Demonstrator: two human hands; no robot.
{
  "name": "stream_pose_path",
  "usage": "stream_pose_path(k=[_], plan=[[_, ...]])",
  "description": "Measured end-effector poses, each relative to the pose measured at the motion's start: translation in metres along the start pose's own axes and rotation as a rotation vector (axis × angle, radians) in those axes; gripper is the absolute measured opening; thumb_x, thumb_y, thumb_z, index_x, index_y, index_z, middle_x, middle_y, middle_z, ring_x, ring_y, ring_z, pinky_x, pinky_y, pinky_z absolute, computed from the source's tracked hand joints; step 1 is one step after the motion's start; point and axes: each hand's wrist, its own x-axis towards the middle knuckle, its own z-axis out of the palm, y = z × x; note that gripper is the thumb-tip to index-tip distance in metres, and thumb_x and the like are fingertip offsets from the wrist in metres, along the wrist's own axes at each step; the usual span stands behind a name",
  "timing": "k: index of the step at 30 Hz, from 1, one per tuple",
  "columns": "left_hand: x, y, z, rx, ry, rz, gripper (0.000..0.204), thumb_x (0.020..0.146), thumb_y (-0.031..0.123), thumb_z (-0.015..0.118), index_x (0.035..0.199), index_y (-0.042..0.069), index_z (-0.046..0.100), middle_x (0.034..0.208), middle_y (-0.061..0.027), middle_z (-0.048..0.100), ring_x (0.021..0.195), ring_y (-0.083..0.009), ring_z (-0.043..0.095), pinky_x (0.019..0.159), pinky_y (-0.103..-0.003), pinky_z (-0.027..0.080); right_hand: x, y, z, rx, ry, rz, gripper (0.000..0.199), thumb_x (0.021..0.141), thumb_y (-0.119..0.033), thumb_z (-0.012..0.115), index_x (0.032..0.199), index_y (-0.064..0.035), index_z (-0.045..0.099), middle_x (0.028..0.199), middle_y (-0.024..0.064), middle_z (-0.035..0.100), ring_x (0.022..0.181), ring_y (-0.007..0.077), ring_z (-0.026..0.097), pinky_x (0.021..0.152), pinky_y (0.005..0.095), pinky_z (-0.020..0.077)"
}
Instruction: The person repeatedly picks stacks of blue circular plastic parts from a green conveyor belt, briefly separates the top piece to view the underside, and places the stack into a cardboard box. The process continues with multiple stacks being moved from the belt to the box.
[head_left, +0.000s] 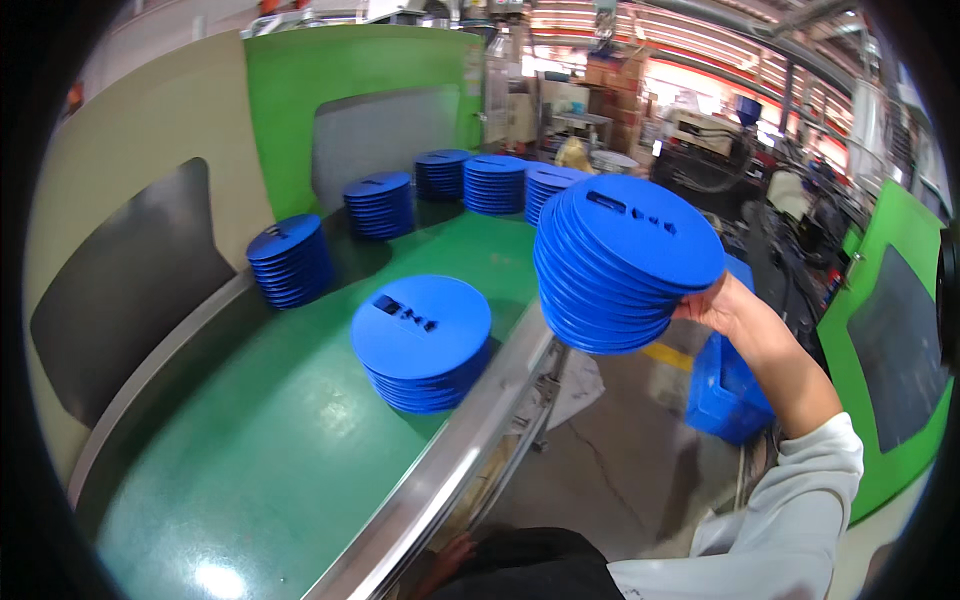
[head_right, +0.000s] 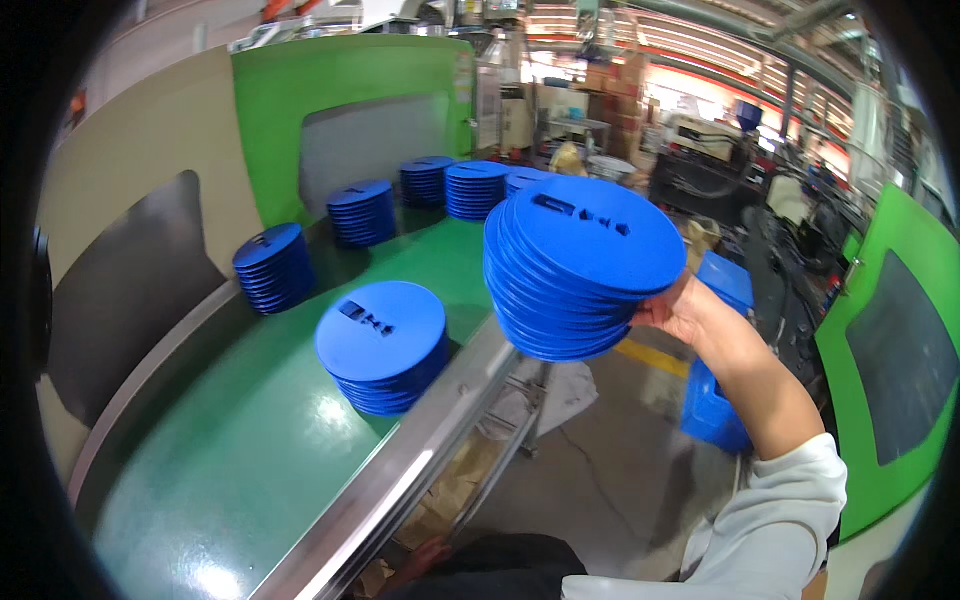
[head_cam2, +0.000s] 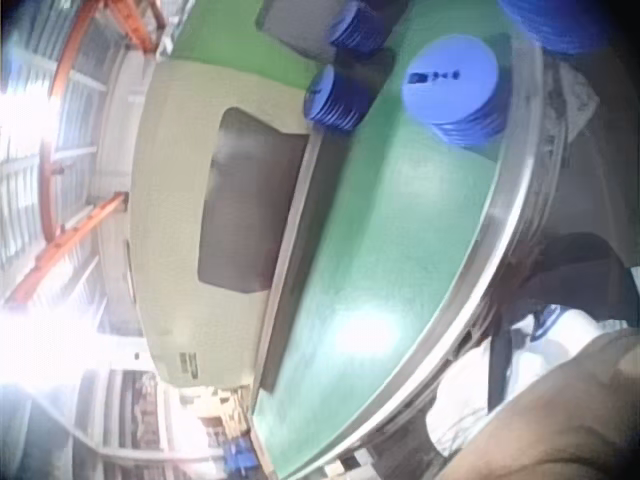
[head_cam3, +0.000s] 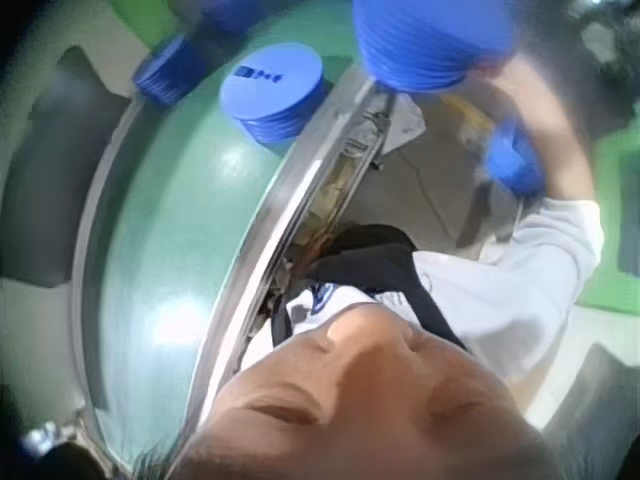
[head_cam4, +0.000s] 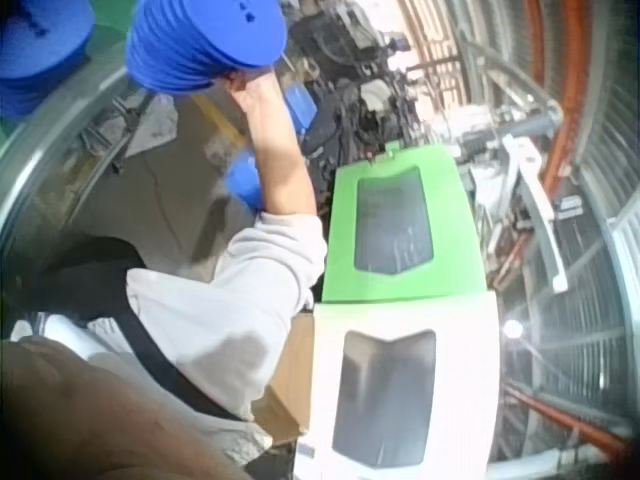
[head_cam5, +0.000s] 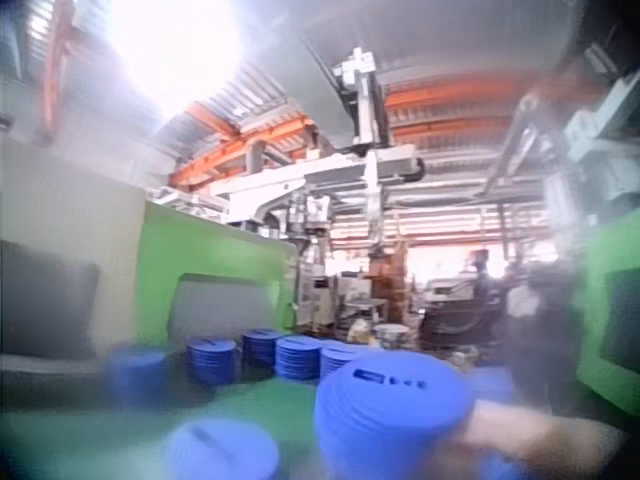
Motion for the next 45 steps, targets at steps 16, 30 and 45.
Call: stream_pose_path(k=[16, 30, 45], plan=[[-0.143, 0.260, 0.217, 0.404, -0.440, 0.568, 0.090, 0.085, 0.035, 0.073, 0.153, 0.004, 0.021, 0.157, -0.0214, 0.022, 0.147, -0.0313, 0.018, 0.118, -0.040, 0.018, -0.438, 0.341, 0.048, 0.114, 0.482, 0.220, 0.041, 0.094, -0.032, 0.059, 0.125, -0.0053, 0.059, 0.112, 0.0137, 0.066, 0.098, 0.0252, 0.064, 0.085, 0.0399, 0.0539], [-0.231, 0.087, 0.258, -0.095, -0.785, -0.332, 0.112, 0.070, 0.019, 0.086, 0.154, 0.008, 0.013, 0.151, -0.0171, 0.035, 0.139, -0.0296, 0.036, 0.114, -0.043, 0.030, -0.611, 0.376, 0.036, 0.114, 0.338, 0.332, 0.022, 0.093, 0.000, 0.052, 0.115, -0.0004, 0.047, 0.104, 0.0115, 0.059, 0.089, 0.0196, 0.061, 0.065, 0.0284, 0.0532], [-0.275, -0.040, 0.308, -0.048, -0.782, -0.634, 0.057, 0.086, 0.026, 0.073, 0.134, 0.003, 0.052, 0.125, -0.0150, 0.063, 0.114, -0.0248, 0.061, 0.095, -0.043, 0.053, -0.676, 0.431, -0.001, -0.136, 0.234, 0.359, 0.029, 0.092, -0.019, 0.060, 0.112, -0.0017, 0.046, 0.090, 0.0085, 0.060, 0.080, 0.0159, 0.058, 0.061, 0.0307, 0.0496]])
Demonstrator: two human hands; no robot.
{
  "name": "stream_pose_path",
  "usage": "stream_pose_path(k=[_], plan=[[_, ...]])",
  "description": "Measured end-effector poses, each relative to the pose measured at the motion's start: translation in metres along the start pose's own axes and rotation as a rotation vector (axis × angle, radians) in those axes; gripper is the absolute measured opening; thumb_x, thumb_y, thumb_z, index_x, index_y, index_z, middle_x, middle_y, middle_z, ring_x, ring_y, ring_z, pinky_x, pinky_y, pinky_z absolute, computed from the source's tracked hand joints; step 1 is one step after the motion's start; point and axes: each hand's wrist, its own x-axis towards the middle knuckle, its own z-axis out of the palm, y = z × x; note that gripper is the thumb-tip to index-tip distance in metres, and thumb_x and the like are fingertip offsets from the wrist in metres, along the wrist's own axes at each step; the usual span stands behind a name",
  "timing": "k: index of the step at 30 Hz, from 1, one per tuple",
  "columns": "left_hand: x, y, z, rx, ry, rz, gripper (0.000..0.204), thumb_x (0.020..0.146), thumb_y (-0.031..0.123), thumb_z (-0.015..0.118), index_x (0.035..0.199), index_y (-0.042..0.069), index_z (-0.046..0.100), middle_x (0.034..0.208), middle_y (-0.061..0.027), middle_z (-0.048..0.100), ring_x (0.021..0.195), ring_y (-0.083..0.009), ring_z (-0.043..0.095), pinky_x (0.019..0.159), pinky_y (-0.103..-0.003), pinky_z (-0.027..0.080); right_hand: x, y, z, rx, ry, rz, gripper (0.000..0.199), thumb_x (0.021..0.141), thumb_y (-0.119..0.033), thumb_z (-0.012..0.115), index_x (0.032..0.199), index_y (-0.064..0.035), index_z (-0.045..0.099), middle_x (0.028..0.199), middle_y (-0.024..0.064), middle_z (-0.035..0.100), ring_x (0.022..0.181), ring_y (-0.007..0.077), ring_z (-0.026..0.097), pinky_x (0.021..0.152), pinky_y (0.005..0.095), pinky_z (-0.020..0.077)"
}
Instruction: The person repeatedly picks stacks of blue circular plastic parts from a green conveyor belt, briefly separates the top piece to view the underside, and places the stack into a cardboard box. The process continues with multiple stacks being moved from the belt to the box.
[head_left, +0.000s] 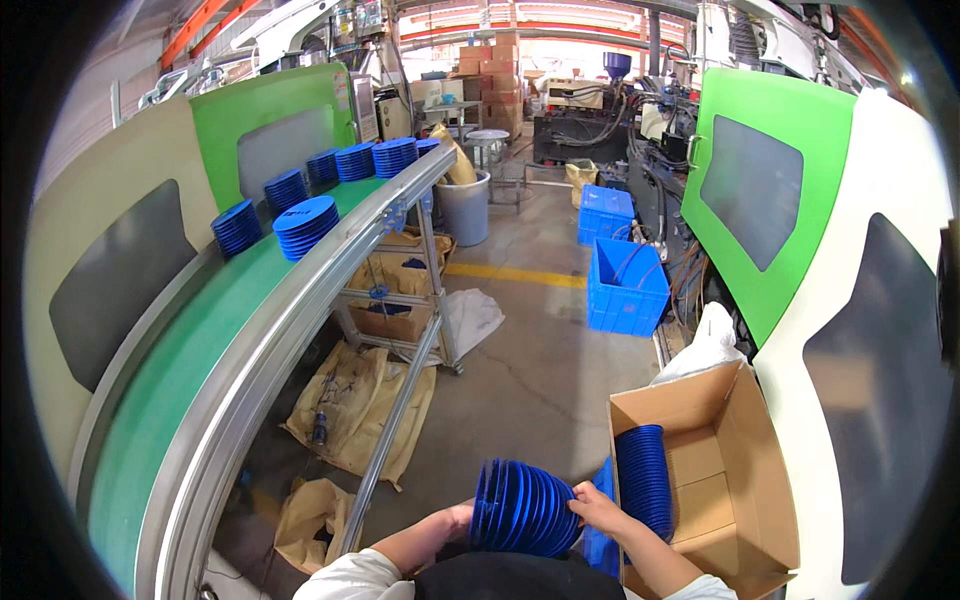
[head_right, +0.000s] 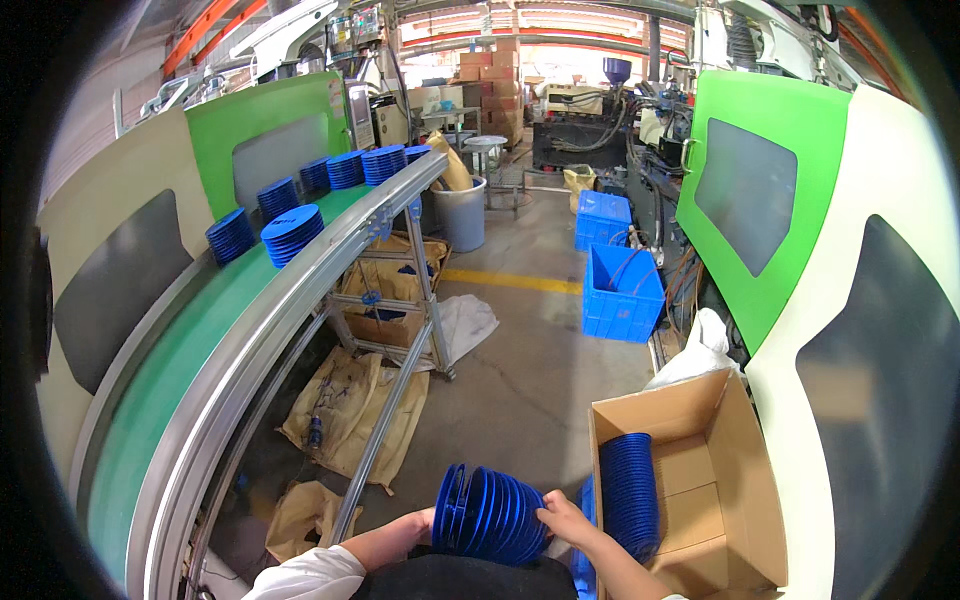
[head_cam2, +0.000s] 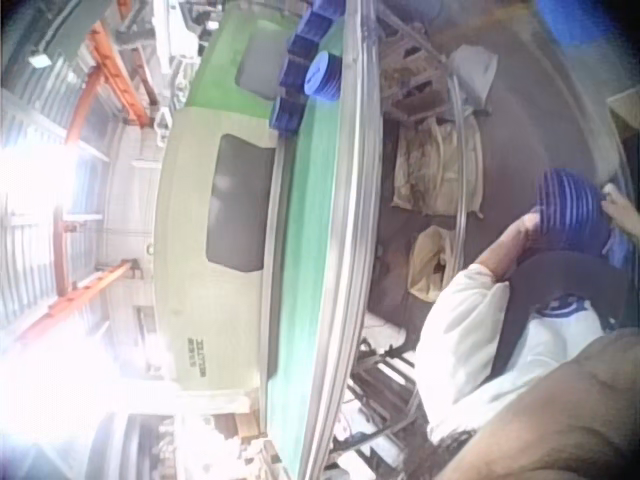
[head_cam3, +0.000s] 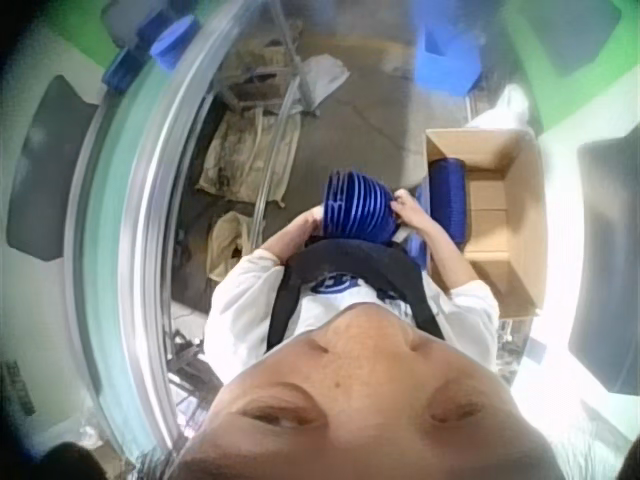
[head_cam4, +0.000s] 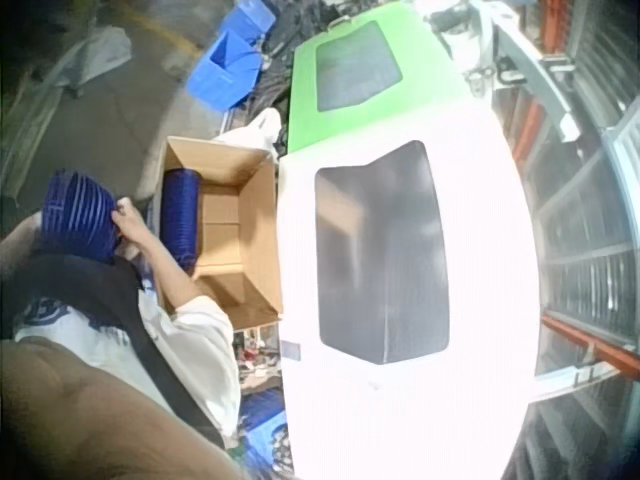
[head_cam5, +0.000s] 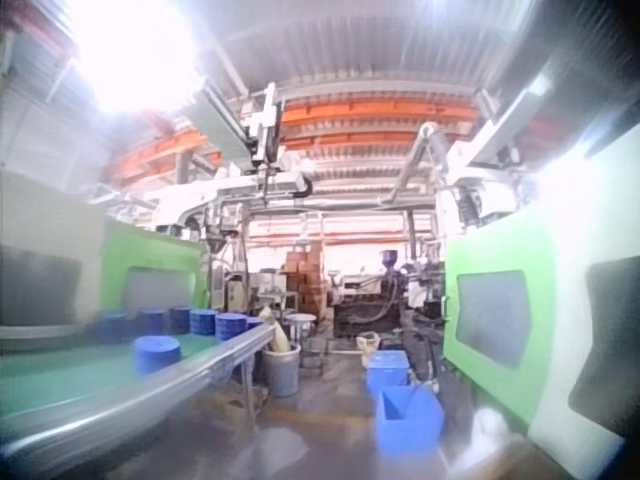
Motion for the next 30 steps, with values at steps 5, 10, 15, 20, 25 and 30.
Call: stream_pose_path(k=[5, 10, 15, 20, 25, 30], plan=[[0.031, -0.001, -0.008, -0.113, -0.075, -0.065, 0.057, 0.088, 0.027, 0.070, 0.136, 0.005, 0.050, 0.126, -0.0149, 0.062, 0.114, -0.0253, 0.061, 0.093, -0.044, 0.053, -0.007, 0.006, 0.001, -0.053, 0.168, -0.011, 0.038, 0.090, -0.022, 0.062, 0.116, 0.0009, 0.047, 0.093, 0.0128, 0.062, 0.085, 0.0182, 0.061, 0.070, 0.0314, 0.0506], [0.054, 0.008, -0.014, -0.306, -0.113, -0.025, 0.056, 0.091, 0.029, 0.068, 0.138, 0.007, 0.048, 0.127, -0.0148, 0.061, 0.113, -0.0258, 0.060, 0.092, -0.045, 0.054, -0.013, 0.017, 0.006, -0.048, 0.371, -0.070, 0.045, 0.094, -0.019, 0.057, 0.132, 0.0022, 0.044, 0.107, 0.0119, 0.059, 0.101, 0.0189, 0.055, 0.089, 0.0297, 0.0445], [0.059, 0.016, -0.019, -0.321, 0.103, 0.190, 0.054, 0.093, 0.023, 0.061, 0.142, 0.012, 0.042, 0.129, -0.0146, 0.058, 0.113, -0.0290, 0.060, 0.091, -0.050, 0.054, -0.012, 0.028, 0.040, 0.336, 0.575, -0.164, 0.053, 0.101, -0.031, 0.047, 0.146, -0.0038, 0.036, 0.141, 0.0174, 0.045, 0.128, 0.0241, 0.044, 0.108, 0.0331, 0.0325], [0.042, 0.058, 0.002, -0.395, 0.434, 0.361, 0.068, 0.074, -0.013, 0.048, 0.138, 0.010, 0.044, 0.124, -0.0135, 0.058, 0.118, -0.0339, 0.054, 0.100, -0.057, 0.045, -0.011, -0.001, 0.070, 0.204, 0.517, -0.502, 0.082, 0.096, -0.041, 0.051, 0.151, 0.0010, 0.008, 0.157, 0.0230, 0.014, 0.145, 0.0336, 0.017, 0.117, 0.0435, 0.0175], [0.036, 0.103, 0.023, -0.362, 0.589, 0.713, 0.067, 0.077, -0.015, 0.060, 0.138, 0.003, 0.040, 0.126, -0.0140, 0.056, 0.115, -0.0288, 0.056, 0.097, -0.045, 0.049, 0.021, -0.056, 0.093, -0.140, 0.525, -0.664, 0.098, 0.085, -0.025, 0.066, 0.151, 0.0064, 0.000, 0.158, 0.0284, 0.005, 0.147, 0.0389, 0.008, 0.119, 0.0455, 0.0112], [0.005, 0.148, 0.056, -0.403, 0.469, 0.967, 0.093, 0.077, -0.012, 0.063, 0.153, 0.015, 0.017, 0.142, -0.0142, 0.040, 0.127, -0.0298, 0.046, 0.105, -0.046, 0.042, 0.085, -0.101, 0.079, -0.087, 0.823, -0.697, 0.100, 0.083, -0.018, 0.071, 0.154, -0.0021, 0.002, 0.158, 0.0285, 0.005, 0.147, 0.0389, 0.008, 0.119, 0.0460, 0.0121]])
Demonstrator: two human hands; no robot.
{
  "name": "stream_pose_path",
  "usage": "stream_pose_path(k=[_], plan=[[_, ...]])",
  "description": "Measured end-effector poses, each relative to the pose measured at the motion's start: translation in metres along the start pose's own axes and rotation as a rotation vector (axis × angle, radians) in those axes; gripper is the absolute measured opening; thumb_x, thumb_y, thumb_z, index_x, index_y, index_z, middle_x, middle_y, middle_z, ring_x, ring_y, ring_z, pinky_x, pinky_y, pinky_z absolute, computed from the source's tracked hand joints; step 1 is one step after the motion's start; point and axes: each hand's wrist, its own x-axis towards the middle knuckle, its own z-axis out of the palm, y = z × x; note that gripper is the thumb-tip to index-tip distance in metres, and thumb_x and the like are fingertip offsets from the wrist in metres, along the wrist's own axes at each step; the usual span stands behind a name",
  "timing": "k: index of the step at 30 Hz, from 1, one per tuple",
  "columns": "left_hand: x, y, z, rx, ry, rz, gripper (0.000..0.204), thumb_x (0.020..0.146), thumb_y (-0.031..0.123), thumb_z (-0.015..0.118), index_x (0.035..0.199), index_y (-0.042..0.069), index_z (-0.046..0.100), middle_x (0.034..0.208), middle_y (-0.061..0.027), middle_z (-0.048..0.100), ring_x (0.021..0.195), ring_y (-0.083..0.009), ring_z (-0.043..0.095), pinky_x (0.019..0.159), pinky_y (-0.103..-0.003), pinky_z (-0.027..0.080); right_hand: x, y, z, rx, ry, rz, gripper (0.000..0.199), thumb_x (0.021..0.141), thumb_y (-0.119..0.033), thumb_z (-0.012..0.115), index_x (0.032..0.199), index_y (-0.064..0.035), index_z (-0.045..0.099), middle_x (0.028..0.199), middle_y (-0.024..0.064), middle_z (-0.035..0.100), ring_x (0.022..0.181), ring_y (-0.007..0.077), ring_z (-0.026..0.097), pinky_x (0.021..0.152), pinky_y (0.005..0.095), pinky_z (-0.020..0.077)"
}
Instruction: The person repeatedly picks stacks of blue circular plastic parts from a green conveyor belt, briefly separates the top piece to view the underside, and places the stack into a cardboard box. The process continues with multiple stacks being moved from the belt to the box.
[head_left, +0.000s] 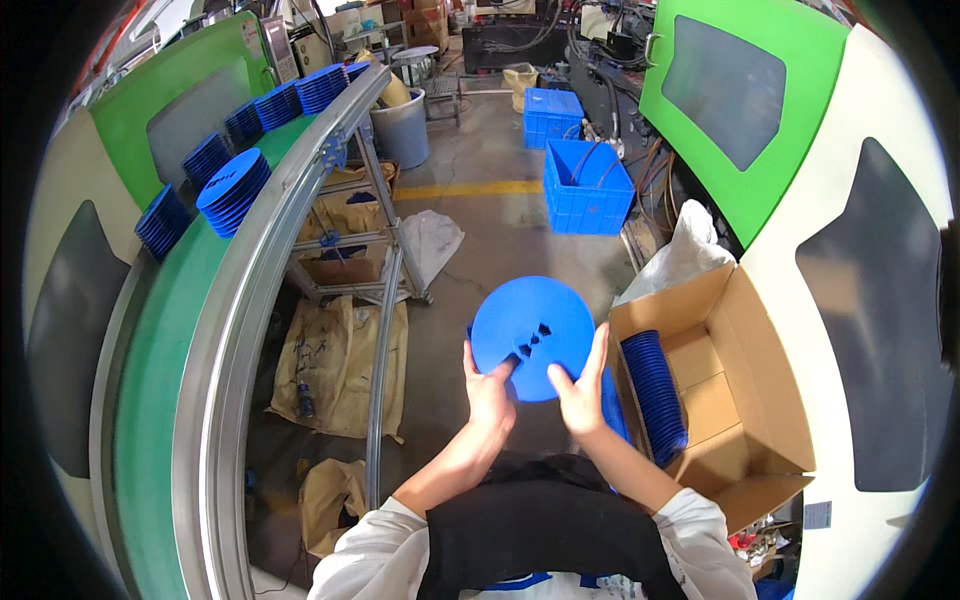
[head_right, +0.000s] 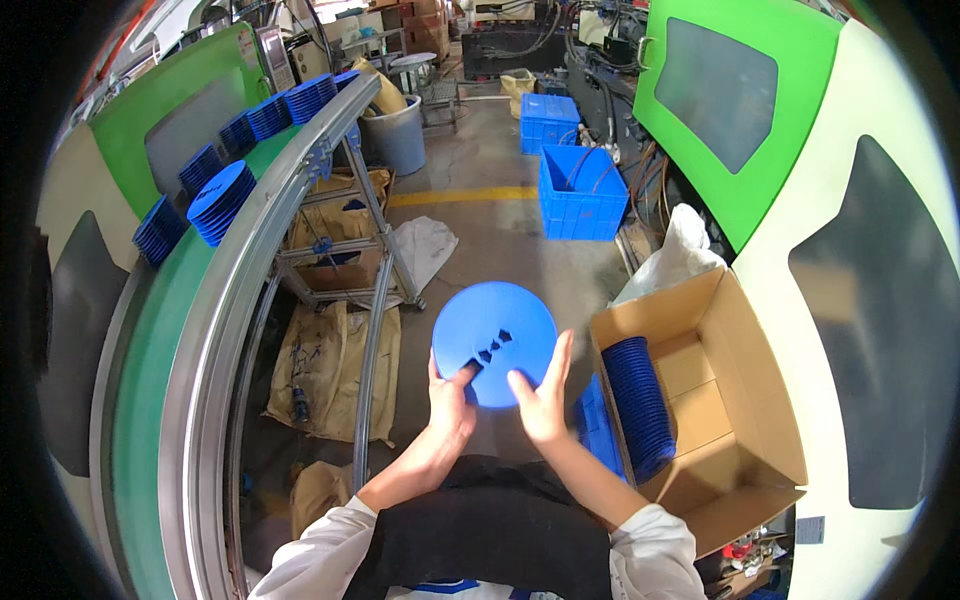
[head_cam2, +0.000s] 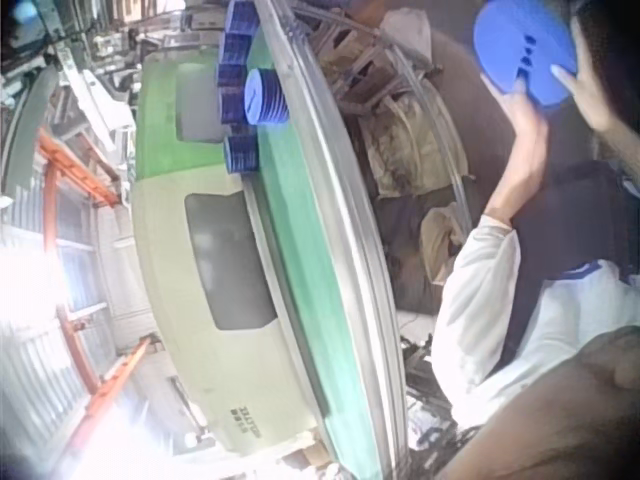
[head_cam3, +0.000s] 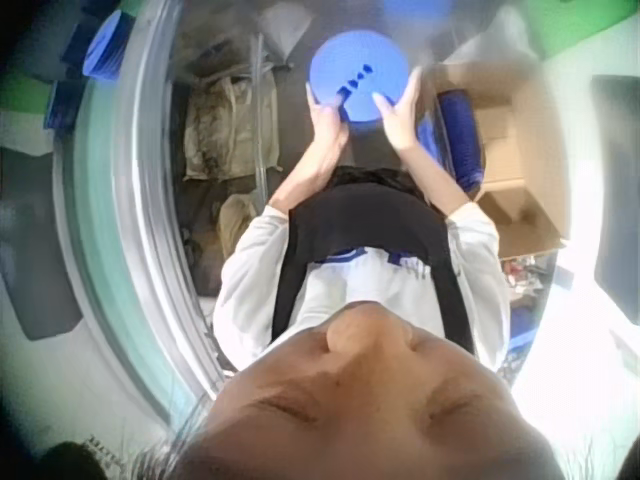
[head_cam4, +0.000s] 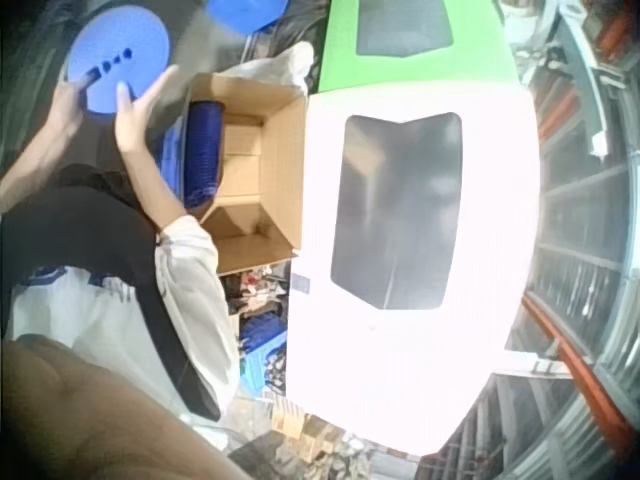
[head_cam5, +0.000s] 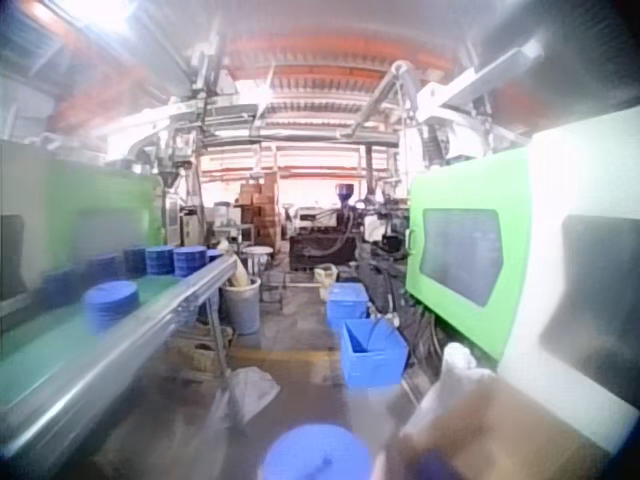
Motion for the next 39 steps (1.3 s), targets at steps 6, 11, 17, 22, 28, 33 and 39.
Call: stream_pose_path(k=[6, 11, 17, 22, 28, 33, 39], plan=[[-0.003, 0.050, 0.013, -0.095, -0.053, 0.098, 0.106, 0.076, -0.014, 0.058, 0.156, 0.023, 0.001, 0.148, -0.0144, 0.031, 0.133, -0.0298, 0.038, 0.111, -0.047, 0.034, 0.056, -0.048, 0.020, 0.491, -0.162, 0.075, 0.090, 0.083, -0.018, 0.074, 0.153, -0.0078, 0.018, 0.148, 0.0164, 0.033, 0.135, 0.0281, 0.036, 0.112, 0.0423, 0.0317], [-0.001, 0.056, -0.003, -0.160, 0.011, 0.177, 0.079, 0.081, -0.015, 0.050, 0.149, 0.019, 0.027, 0.142, -0.0096, 0.039, 0.128, -0.0265, 0.043, 0.109, -0.042, 0.036, 0.062, -0.074, 0.040, 0.003, -0.121, -0.211, 0.088, 0.077, -0.002, 0.073, 0.151, -0.0077, 0.025, 0.152, 0.0212, 0.031, 0.145, 0.0389, 0.023, 0.116, 0.0462, 0.0244], [-0.055, 0.129, 0.022, -0.176, -0.187, -0.131, 0.046, 0.097, 0.017, 0.055, 0.140, 0.011, 0.040, 0.132, -0.0162, 0.054, 0.110, -0.0244, 0.062, 0.089, -0.038, 0.057, 0.039, -0.109, 0.039, 0.342, -0.336, -0.697, 0.079, 0.092, -0.046, 0.056, 0.151, -0.0030, 0.025, 0.157, 0.0176, 0.025, 0.149, 0.0363, 0.006, 0.118, 0.0529, 0.0076], [-0.042, 0.120, -0.011, -0.053, -0.254, 0.073, 0.054, 0.098, 0.031, 0.055, 0.145, 0.017, 0.032, 0.133, -0.0165, 0.054, 0.111, -0.0225, 0.063, 0.080, -0.032, 0.059, 0.076, -0.093, 0.066, 0.000, -0.300, -0.350, 0.081, 0.086, -0.022, 0.068, 0.152, -0.0043, 0.024, 0.159, 0.0163, 0.022, 0.150, 0.0315, 0.005, 0.120, 0.0463, 0.0088], [-0.051, 0.136, 0.000, -0.245, -0.315, 0.077, 0.059, 0.098, 0.026, 0.054, 0.149, 0.017, 0.026, 0.138, -0.0212, 0.049, 0.123, -0.0335, 0.054, 0.103, -0.045, 0.048, 0.058, -0.110, 0.076, 0.084, -0.205, -0.541, 0.076, 0.086, -0.031, 0.069, 0.149, -0.0061, 0.034, 0.154, 0.0139, 0.035, 0.147, 0.0381, 0.017, 0.119, 0.0518, 0.0064], [-0.071, 0.158, -0.007, -0.414, -0.352, -0.190, 0.068, 0.097, 0.020, 0.056, 0.154, 0.017, 0.020, 0.131, -0.0173, 0.053, 0.118, -0.0286, 0.055, 0.104, -0.044, 0.045, 0.060, -0.122, 0.064, 0.213, -0.180, -0.757, 0.075, 0.094, -0.054, 0.050, 0.149, -0.0058, 0.035, 0.155, 0.0160, 0.031, 0.148, 0.0370, 0.014, 0.119, 0.0517, 0.0045], [-0.041, 0.130, -0.018, -0.253, -0.315, 0.037, 0.081, 0.092, 0.012, 0.061, 0.155, 0.020, 0.011, 0.125, -0.0147, 0.055, 0.108, -0.0229, 0.058, 0.098, -0.040, 0.047, 0.066, -0.105, 0.074, -0.020, -0.192, -0.382, 0.083, 0.081, -0.012, 0.073, 0.150, -0.0032, 0.028, 0.157, 0.0181, 0.025, 0.148, 0.0382, 0.011, 0.118, 0.0499, 0.0143]])
